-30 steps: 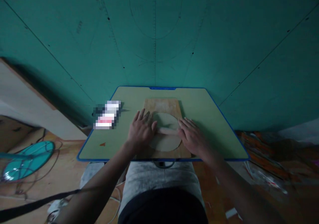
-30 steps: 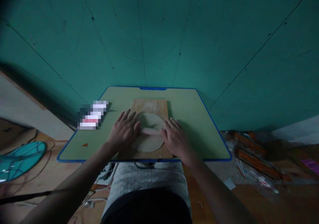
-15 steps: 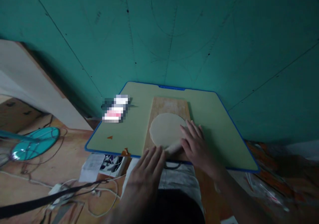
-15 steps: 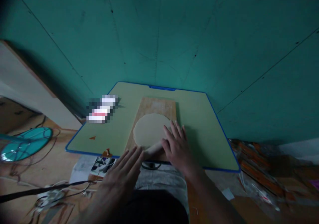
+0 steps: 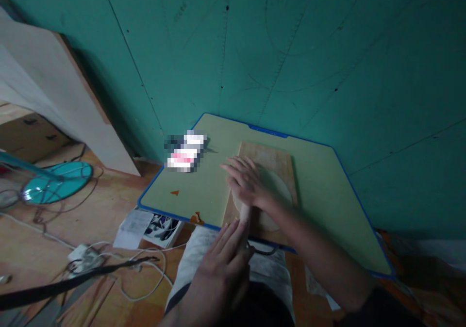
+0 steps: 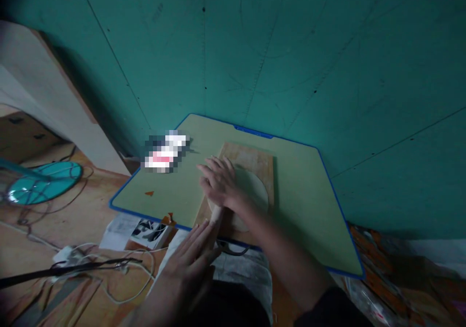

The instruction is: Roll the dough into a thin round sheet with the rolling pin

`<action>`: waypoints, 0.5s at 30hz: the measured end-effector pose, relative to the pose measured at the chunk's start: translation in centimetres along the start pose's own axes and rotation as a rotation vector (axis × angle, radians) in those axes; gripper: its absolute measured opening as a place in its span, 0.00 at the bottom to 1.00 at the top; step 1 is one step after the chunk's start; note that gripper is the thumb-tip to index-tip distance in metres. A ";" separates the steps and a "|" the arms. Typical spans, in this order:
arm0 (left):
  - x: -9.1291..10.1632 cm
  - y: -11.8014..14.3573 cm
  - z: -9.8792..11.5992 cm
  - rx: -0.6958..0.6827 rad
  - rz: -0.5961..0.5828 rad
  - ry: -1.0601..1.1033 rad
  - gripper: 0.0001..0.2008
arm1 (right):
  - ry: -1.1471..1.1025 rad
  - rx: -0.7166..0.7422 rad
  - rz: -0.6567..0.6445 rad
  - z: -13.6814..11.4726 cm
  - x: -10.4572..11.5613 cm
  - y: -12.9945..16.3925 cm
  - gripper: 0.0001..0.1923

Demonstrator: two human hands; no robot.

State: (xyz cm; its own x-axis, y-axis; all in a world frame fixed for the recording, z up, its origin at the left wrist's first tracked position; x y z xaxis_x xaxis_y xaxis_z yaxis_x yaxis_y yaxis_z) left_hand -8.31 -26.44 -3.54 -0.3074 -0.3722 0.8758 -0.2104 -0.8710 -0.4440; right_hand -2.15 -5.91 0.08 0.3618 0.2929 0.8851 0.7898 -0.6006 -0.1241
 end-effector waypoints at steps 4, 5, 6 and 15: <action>-0.2 1.6 -1.2 0.056 0.042 -0.017 0.27 | 0.005 0.070 0.067 -2.5 -1.4 -2.7 0.20; -0.3 2.0 -1.5 0.070 0.050 -0.018 0.28 | -0.005 0.084 0.085 -3.1 -1.6 -3.2 0.19; -0.4 2.3 -1.8 0.085 0.060 -0.019 0.28 | -0.014 0.097 0.097 -3.6 -1.8 -3.6 0.18; -0.4 0.0 -0.6 0.006 0.050 -0.080 0.21 | -0.019 0.016 0.205 0.0 -0.4 1.2 0.18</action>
State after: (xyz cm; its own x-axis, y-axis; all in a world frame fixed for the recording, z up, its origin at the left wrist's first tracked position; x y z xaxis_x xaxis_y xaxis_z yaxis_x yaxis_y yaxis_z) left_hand -8.75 -26.08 -4.03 -0.2419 -0.4393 0.8652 -0.1912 -0.8526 -0.4863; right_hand -1.37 -6.69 -0.44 0.5250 0.1793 0.8320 0.7065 -0.6369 -0.3086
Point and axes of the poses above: each hand's wrist, its own y-axis away from the middle knuckle, its own x-axis out of the back of the hand, z = x × y, the point moved 1 cm from there along -y, towards the middle knuckle, and after that the axes turned 15 degrees about -y, right-handed, at the moved point
